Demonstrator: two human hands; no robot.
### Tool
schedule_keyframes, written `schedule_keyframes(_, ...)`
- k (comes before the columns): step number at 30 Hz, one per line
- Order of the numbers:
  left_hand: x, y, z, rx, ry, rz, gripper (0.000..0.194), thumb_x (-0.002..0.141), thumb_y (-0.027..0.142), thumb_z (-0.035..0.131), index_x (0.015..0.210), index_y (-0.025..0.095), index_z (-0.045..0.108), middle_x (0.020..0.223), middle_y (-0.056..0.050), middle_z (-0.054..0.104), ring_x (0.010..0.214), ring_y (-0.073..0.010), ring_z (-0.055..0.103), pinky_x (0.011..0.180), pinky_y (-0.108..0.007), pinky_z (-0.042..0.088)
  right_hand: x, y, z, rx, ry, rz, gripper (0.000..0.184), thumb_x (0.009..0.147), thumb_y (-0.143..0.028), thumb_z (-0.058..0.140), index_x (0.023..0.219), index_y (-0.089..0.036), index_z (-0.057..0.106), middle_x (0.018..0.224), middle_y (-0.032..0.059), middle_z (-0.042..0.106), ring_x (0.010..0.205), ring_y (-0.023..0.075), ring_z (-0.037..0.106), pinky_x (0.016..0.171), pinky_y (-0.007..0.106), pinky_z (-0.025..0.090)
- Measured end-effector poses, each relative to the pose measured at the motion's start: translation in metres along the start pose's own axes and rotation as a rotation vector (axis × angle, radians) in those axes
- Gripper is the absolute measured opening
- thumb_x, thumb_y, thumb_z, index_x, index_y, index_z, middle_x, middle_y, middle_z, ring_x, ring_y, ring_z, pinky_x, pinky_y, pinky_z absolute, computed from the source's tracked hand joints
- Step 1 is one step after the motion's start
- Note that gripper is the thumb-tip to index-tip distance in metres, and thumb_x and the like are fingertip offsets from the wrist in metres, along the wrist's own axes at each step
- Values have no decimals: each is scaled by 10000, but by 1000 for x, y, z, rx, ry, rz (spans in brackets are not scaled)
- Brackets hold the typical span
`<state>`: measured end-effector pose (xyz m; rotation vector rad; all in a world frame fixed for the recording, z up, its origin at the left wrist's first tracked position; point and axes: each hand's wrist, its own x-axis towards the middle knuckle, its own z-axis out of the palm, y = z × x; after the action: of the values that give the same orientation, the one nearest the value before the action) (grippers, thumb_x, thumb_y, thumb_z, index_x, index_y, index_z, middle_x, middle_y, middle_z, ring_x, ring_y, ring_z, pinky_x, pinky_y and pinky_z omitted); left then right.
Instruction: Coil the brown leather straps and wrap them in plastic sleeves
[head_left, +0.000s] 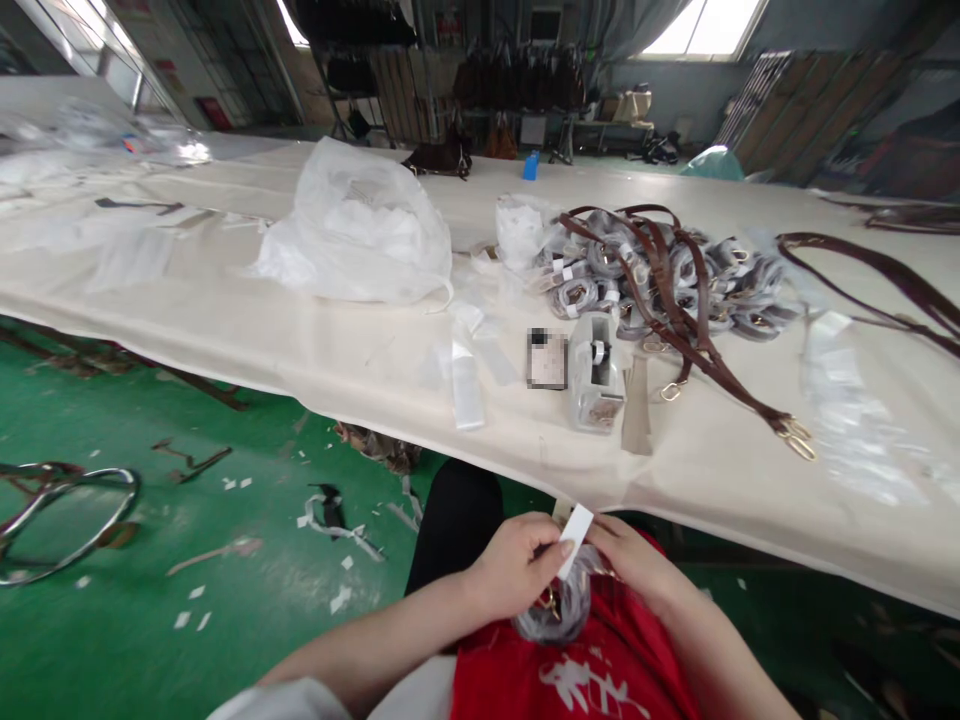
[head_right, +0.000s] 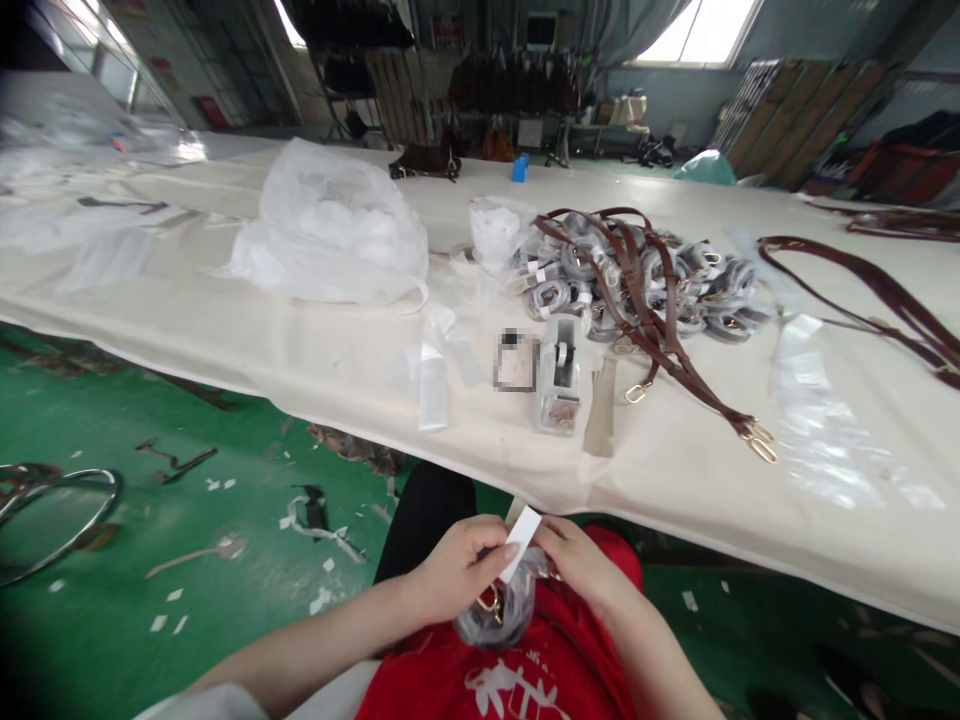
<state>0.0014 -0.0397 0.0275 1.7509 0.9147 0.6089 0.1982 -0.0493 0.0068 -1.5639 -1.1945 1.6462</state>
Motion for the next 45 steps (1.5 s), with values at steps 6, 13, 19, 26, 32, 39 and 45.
schedule_keyframes(6,-5,3,3,-15,83,-13,332,951,325,480,692,167,616,927,-58,581,893,-166,576,820,-258,448,-4,3,14,20,26,-84,445,776,-560,673,777,-124,761,606,10,650,560,151,519,574,268,428)
schedule_keyframes(13,3,-8,11,-120,51,-271,339,882,388,533,638,161,592,620,20,488,594,-128,483,568,-242,388,-27,-8,10,-144,128,-179,347,885,-442,577,873,-153,769,734,44,686,692,206,582,649,284,466)
schedule_keyframes(19,3,11,20,-170,165,-276,171,806,334,617,771,169,589,731,-2,615,668,-149,579,625,-248,453,-46,-28,0,-298,77,-264,370,945,-437,495,856,-167,731,807,52,674,734,197,593,691,274,483)
schedule_keyframes(26,-4,29,15,-57,196,-212,213,752,232,650,897,196,499,838,-15,618,772,-165,600,714,-282,472,-43,-13,-7,-305,125,-92,340,827,-462,645,703,-159,737,651,25,678,630,185,595,578,258,438)
schedule_keyframes(32,-8,24,16,0,181,-172,264,750,234,666,958,203,506,888,-27,640,818,-184,624,733,-299,487,-34,-14,-6,-192,77,41,322,737,-450,733,703,-130,718,634,21,688,569,151,553,566,263,427)
schedule_keyframes(39,-12,28,13,20,140,-129,276,747,240,666,966,200,503,901,-37,652,840,-202,629,768,-324,487,-27,-16,-11,-107,-127,56,227,762,-364,723,781,-142,680,705,15,697,616,149,571,600,262,434)
schedule_keyframes(45,-6,18,7,40,17,-173,315,712,227,640,1011,174,555,922,-55,669,807,-204,640,714,-296,495,-35,-35,-3,-605,84,-145,196,811,-335,647,675,-204,598,630,-14,619,606,165,558,579,272,404)
